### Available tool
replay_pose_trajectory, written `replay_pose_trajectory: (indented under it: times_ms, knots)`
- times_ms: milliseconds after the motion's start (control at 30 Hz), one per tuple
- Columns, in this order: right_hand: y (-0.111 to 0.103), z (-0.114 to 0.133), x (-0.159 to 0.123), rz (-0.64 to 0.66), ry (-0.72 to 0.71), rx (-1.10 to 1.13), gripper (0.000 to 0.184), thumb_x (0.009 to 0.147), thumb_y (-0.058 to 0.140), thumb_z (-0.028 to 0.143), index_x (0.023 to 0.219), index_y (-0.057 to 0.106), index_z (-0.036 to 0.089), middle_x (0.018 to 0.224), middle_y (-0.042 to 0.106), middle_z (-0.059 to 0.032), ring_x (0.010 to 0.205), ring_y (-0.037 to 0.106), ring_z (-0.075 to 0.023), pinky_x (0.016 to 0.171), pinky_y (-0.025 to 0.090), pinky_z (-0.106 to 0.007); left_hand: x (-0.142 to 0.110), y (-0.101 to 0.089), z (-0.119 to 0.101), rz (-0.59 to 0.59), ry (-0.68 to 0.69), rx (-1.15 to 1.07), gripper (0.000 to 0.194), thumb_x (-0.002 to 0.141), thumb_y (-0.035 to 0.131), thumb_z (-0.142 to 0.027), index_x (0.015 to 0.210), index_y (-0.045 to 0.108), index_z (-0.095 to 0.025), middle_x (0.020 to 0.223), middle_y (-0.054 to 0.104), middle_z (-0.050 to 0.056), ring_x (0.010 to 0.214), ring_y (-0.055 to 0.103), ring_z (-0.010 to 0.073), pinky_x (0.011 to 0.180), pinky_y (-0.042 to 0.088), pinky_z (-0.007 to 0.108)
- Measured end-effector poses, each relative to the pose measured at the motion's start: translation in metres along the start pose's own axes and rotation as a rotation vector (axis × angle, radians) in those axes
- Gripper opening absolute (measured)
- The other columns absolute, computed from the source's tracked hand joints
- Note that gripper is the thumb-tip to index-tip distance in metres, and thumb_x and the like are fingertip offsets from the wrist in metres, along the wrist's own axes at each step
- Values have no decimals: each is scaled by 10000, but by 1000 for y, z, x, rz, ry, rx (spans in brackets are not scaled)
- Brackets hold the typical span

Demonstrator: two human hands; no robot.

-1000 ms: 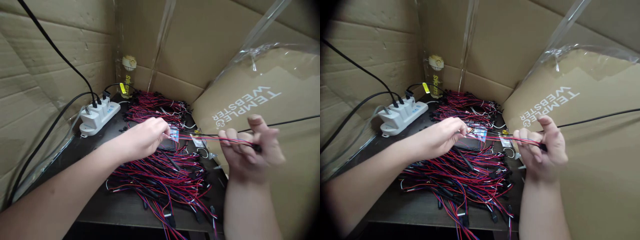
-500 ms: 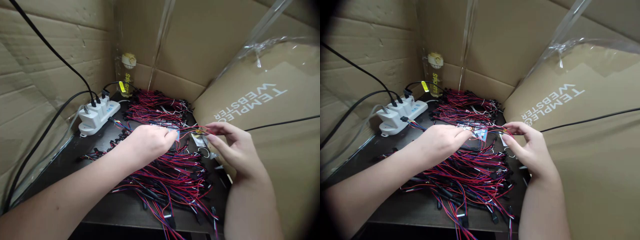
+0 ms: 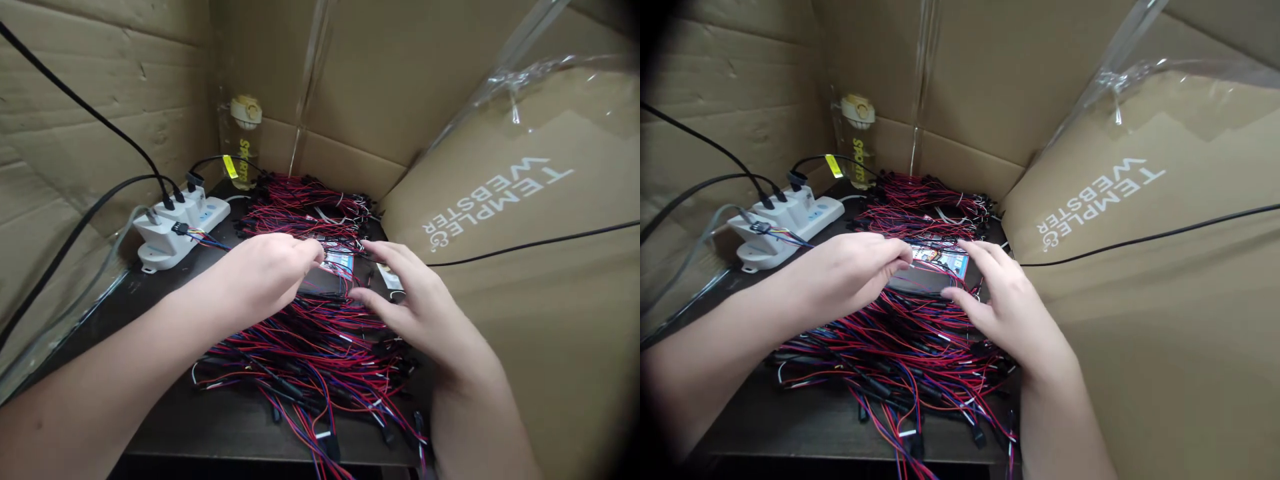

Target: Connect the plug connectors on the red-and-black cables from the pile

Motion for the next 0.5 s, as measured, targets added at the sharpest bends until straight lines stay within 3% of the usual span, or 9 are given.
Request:
replay_pose_trajectory:
  times_ms: [167, 233, 333, 500]
  knots:
    - [4, 43, 8, -193, -238, 90, 258, 992, 648, 177, 1243, 708, 176, 1036, 784, -83, 950, 723, -217, 864, 566, -403, 1, 1, -10, -33, 49, -144, 146, 980, 547, -67, 1024, 673, -125, 866, 716, 54, 785, 669, 204, 713, 505, 327]
    - [3, 47, 6, -261, -296, 119, 222, 983, 631, 109, 1157, 743, 187, 870, 774, -40, 793, 702, -177, 784, 543, -379, 1, -1, -11, -55, 70, -162, 144, 978, 551, -63, 1016, 677, -123, 876, 714, 56, 811, 655, 204, 734, 508, 325]
    - [-5, 43, 3, -352, -318, 175, 244, 931, 683, 58, 1115, 766, 196, 821, 764, -29, 721, 686, -155, 765, 530, -378, 2, -3, -12, -88, 95, -162, 145, 973, 551, -60, 1013, 680, -114, 886, 715, 61, 834, 631, 208, 745, 514, 323]
    - [-19, 39, 0, -410, -297, 236, 284, 861, 713, -8, 1051, 790, 189, 888, 786, -64, 777, 719, -182, 808, 539, -417, 2, -10, -1, -132, 87, -64, 168, 940, 540, -19, 992, 682, -92, 913, 727, 89, 914, 625, 234, 817, 533, 347]
Point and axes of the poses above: each hand's wrist, its own x-axis towards the middle knuckle, its own y-axis out of the palm, z = x × y, the point moved 10 cm from there along x, towards the middle knuckle
